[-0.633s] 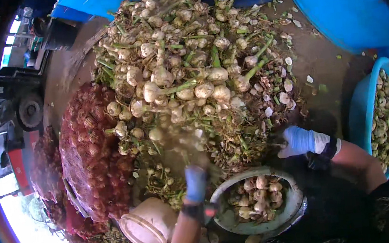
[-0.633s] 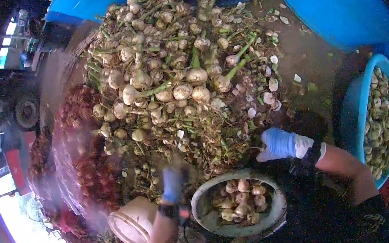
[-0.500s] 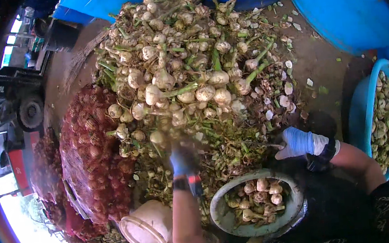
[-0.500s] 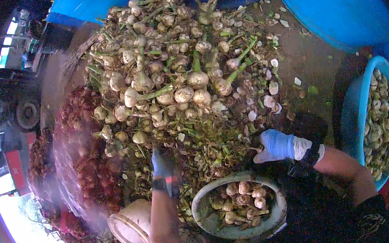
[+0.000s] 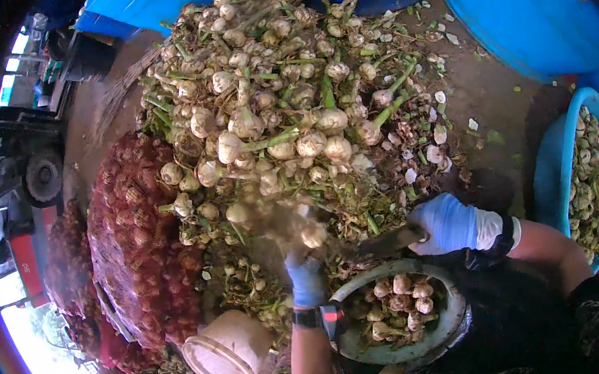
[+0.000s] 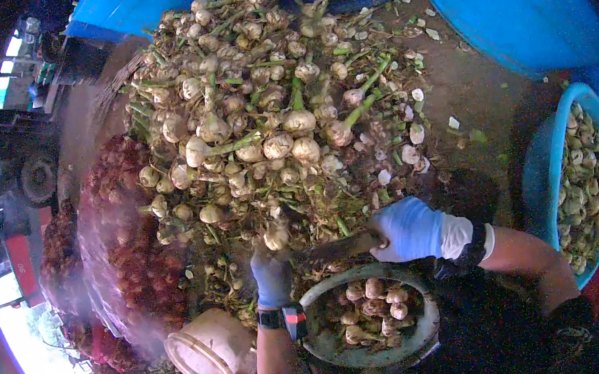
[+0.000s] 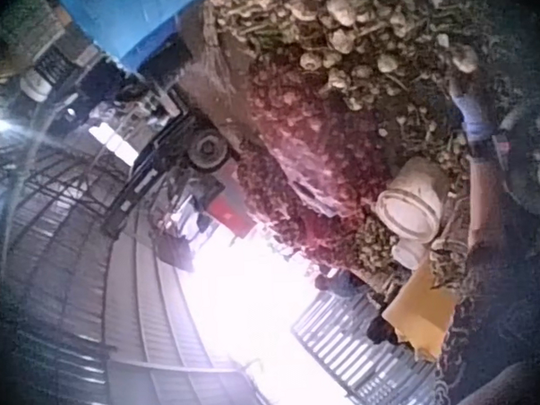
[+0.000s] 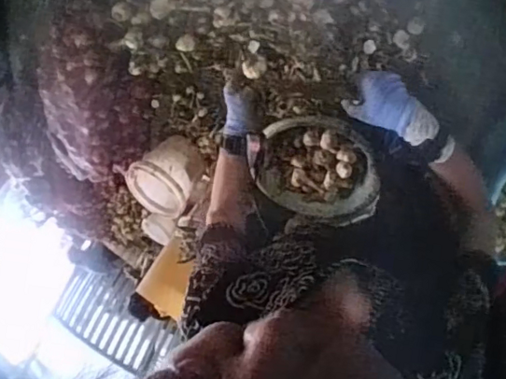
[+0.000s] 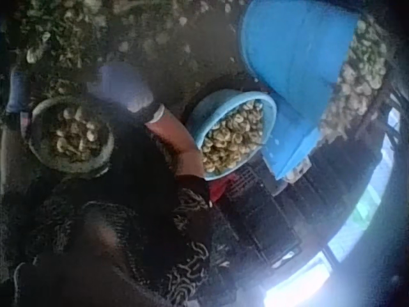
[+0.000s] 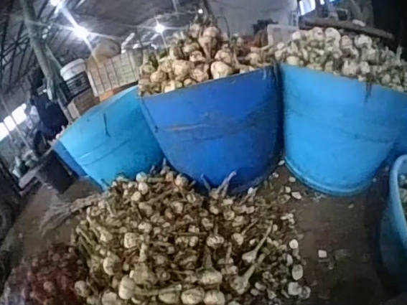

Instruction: The person processes garlic by picking up bulbs from a pile, trimming the roots and stems with a cleaver, and dropping them into a bucket.

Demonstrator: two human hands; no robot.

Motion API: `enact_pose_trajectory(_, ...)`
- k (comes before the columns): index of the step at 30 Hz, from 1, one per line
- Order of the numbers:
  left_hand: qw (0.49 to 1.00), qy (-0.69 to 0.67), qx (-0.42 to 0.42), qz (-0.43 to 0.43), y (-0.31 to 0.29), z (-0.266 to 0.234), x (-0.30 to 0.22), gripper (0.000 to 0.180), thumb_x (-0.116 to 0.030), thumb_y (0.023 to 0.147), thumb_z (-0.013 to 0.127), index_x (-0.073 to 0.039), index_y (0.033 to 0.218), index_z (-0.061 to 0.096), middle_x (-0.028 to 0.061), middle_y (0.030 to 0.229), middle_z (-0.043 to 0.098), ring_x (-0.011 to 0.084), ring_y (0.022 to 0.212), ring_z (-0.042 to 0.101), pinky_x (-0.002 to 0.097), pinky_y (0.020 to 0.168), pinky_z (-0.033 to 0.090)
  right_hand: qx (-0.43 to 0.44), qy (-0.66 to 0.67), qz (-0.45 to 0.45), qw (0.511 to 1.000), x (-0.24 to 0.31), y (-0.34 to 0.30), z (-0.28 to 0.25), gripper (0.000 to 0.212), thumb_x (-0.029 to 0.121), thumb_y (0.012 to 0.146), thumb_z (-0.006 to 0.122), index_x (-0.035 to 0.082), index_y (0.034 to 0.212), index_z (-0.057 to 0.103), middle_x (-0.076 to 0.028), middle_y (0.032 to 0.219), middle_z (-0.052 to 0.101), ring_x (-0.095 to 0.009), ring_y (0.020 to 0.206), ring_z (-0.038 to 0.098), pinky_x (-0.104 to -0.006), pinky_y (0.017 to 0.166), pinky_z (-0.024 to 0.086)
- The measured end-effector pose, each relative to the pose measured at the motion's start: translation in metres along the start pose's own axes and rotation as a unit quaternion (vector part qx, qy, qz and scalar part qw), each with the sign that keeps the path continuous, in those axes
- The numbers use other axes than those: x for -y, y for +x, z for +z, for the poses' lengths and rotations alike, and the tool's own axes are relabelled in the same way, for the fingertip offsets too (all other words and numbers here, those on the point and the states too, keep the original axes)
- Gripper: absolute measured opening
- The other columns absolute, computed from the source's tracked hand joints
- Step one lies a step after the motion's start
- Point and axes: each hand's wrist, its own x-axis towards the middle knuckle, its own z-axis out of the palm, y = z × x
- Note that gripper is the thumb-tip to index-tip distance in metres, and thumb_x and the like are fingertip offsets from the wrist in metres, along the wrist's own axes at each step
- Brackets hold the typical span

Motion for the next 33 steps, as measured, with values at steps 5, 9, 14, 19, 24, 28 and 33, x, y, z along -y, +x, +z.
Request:
enact_pose_trajectory(5,0.97,-0.172,0.138,-0.107,-0.043,0.027,-0.053,0.043,-0.025,0.099,0.033,0.011,0.116,0.05,0.018,0.105,0.061,0.0207,0.092,0.062,0.0337,0.084,0.051,-0.06,-0.026,-0.122,0.99,0.037,-0.004,-0.016,0.035,0.042,0.07,0.063,0.009,0.082,0.062,-0.013,0.071,0.06,-0.035,0.064,0.061,-0.0454,0.056,0.047)
enact_pose_trajectory(9,0.908,-0.35,0.184,-0.138,-0.057,0.042,-0.088,0.052,-0.031,0.1,0.026,0.013,0.121,0.046,0.0224,0.115,0.059,0.027,0.1,0.062,0.0358,0.089,0.05,-0.022,-0.047,-0.138,0.989,0.041,-0.007,-0.016,0.043,0.049,0.071,0.061,0.009,0.087,0.061,-0.014,0.072,0.061,-0.035,0.064,0.061,-0.0457,0.056,0.047)
enact_pose_trajectory(14,0.935,-0.187,0.216,-0.21,-0.06,0.042,-0.084,0.051,-0.03,0.1,0.03,0.013,0.123,0.044,0.0229,0.118,0.056,0.027,0.105,0.059,0.0364,0.093,0.048,0.011,-0.045,-0.152,0.987,0.031,-0.007,-0.012,0.044,0.051,0.071,0.061,0.01,0.086,0.062,-0.013,0.072,0.062,-0.035,0.064,0.061,-0.0453,0.056,0.047)
enact_pose_trajectory(19,0.899,-0.284,0.219,-0.25,-0.066,0.051,-0.065,0.038,-0.021,0.095,0.045,0.006,0.122,0.047,0.0176,0.115,0.059,0.0239,0.099,0.061,0.0334,0.088,0.049,-0.001,0.029,-0.096,0.995,0.016,-0.005,-0.002,0.039,0.047,0.072,0.062,0.01,0.083,0.063,-0.014,0.07,0.063,-0.036,0.064,0.061,-0.0451,0.057,0.047)
enact_pose_trajectory(24,0.783,-0.511,0.224,-0.273,-0.073,0.046,-0.084,0.063,-0.015,0.069,0.073,-0.002,0.124,0.046,0.0083,0.112,0.059,0.0211,0.101,0.059,0.0326,0.089,0.047,0.039,-0.023,0.042,0.998,-0.048,-0.006,0.03,0.031,0.036,0.07,0.062,0.009,0.085,0.065,-0.017,0.074,0.064,-0.035,0.071,0.063,-0.0447,0.065,0.05)
enact_pose_trajectory(28,0.883,-0.413,0.162,-0.155,-0.041,0.062,-0.098,0.064,-0.038,0.066,0.079,-0.006,0.115,0.052,0.002,0.084,0.056,0.0172,0.077,0.056,0.029,0.065,0.048,-0.118,0.218,0.025,0.969,-0.036,-0.012,0.025,0.036,0.036,0.069,0.071,0.007,0.09,0.066,-0.018,0.074,0.064,-0.031,0.071,0.065,-0.04,0.064,0.051)
enact_pose_trajectory(33,0.728,-0.662,0.091,-0.152,-0.031,0.099,-0.097,0.049,-0.044,0.073,0.065,-0.011,0.108,0.054,0.0048,0.089,0.057,0.0235,0.088,0.057,0.0391,0.08,0.046,-0.053,0.359,-0.102,0.926,0.0,-0.013,0.004,0.028,0.024,0.068,0.078,0.006,0.067,0.057,-0.003,0.06,0.056,-0.013,0.058,0.056,-0.0273,0.052,0.042)
